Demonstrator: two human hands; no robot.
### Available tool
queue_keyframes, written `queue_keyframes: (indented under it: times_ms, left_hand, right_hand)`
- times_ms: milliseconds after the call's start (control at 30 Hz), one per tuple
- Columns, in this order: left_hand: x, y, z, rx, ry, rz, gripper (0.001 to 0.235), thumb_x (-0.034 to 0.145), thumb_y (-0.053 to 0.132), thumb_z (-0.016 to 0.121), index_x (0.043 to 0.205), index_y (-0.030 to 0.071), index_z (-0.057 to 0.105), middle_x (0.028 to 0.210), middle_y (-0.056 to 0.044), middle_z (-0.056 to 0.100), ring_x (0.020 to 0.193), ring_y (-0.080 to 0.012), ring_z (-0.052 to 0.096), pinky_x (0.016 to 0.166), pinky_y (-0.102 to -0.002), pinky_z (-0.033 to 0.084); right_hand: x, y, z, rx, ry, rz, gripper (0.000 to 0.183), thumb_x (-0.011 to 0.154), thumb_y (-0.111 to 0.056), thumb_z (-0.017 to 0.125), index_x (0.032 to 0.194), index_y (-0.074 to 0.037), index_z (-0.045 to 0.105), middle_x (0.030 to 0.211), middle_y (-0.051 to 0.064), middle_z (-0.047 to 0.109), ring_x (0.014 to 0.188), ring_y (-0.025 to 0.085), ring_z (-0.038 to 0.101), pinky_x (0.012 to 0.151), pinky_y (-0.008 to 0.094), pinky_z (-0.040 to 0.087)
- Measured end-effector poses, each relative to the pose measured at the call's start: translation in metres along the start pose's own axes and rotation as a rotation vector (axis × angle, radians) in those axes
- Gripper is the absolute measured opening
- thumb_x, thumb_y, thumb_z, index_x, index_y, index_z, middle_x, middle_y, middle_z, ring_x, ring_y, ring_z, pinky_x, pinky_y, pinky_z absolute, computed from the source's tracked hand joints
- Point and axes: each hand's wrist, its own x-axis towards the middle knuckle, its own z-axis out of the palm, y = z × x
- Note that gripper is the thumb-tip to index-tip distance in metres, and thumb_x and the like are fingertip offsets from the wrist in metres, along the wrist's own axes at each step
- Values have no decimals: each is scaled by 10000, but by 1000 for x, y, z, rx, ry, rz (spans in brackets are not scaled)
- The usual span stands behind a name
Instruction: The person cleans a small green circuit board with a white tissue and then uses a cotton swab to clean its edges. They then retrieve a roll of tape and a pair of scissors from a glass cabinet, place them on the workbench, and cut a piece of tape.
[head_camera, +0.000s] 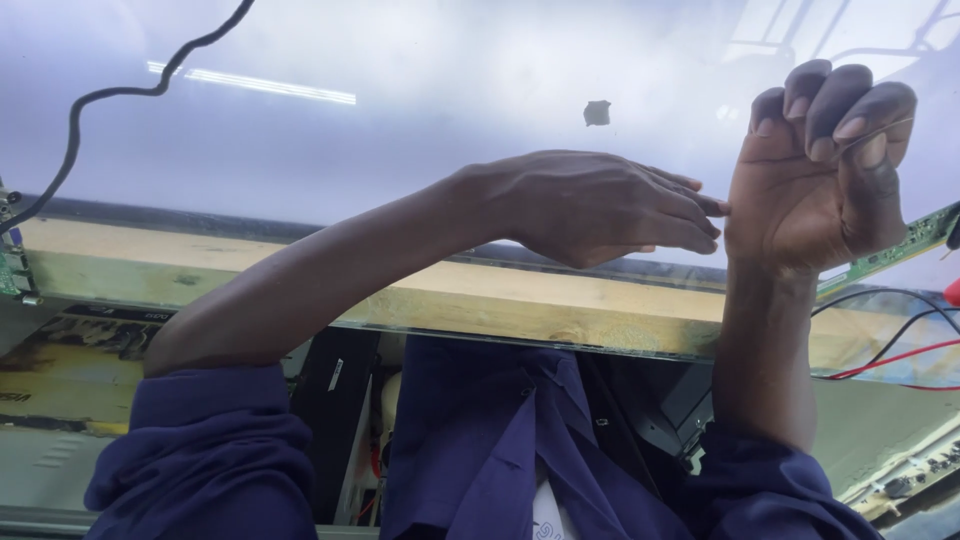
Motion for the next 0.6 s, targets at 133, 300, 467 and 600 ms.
queue_keyframes:
  times_ms: [133, 300, 467, 600]
  left_hand:
    - [-6, 0, -8, -54, 6, 45, 304, 980, -25, 518, 1283, -1, 513, 1363, -224, 554, 1329, -351, 466, 1134, -466, 376]
    - [-18, 1, -24, -96, -44, 70, 362, 910, -142, 445, 1236, -37, 563, 1305, -222, 603, 1307, -343, 486, 1115, -455, 392]
    - [-36, 9, -42, 5, -36, -13, 320, 996, -37, 490, 1307, -34, 566, 1359, -222, 569, 1317, -364, 490, 1150, -489, 354]
    - [-59, 26, -51, -20, 45, -67, 304, 1002, -59, 507, 1294, -7, 577, 1329, -225, 603, 1288, -365, 550, 1044, -497, 501]
  right_hand:
    - [-1, 4, -1, 6, -4, 0, 176, 916, -285, 633, 898, -206, 478, 822, -64, 363, 955, 105, 413, 825, 229, 335]
    - [-5, 2, -7, 3, -15, -16, 157, 910, -267, 610, 910, -209, 464, 830, -64, 350, 970, 109, 404, 833, 230, 339]
    - [-7, -1, -5, 36, -27, 25, 177, 942, -284, 650, 904, -208, 495, 831, -66, 381, 947, 104, 412, 869, 238, 363]
    - [-10, -3, -3, 2, -14, 19, 182, 942, -267, 630, 890, -206, 466, 842, -53, 363, 944, 110, 397, 864, 243, 335]
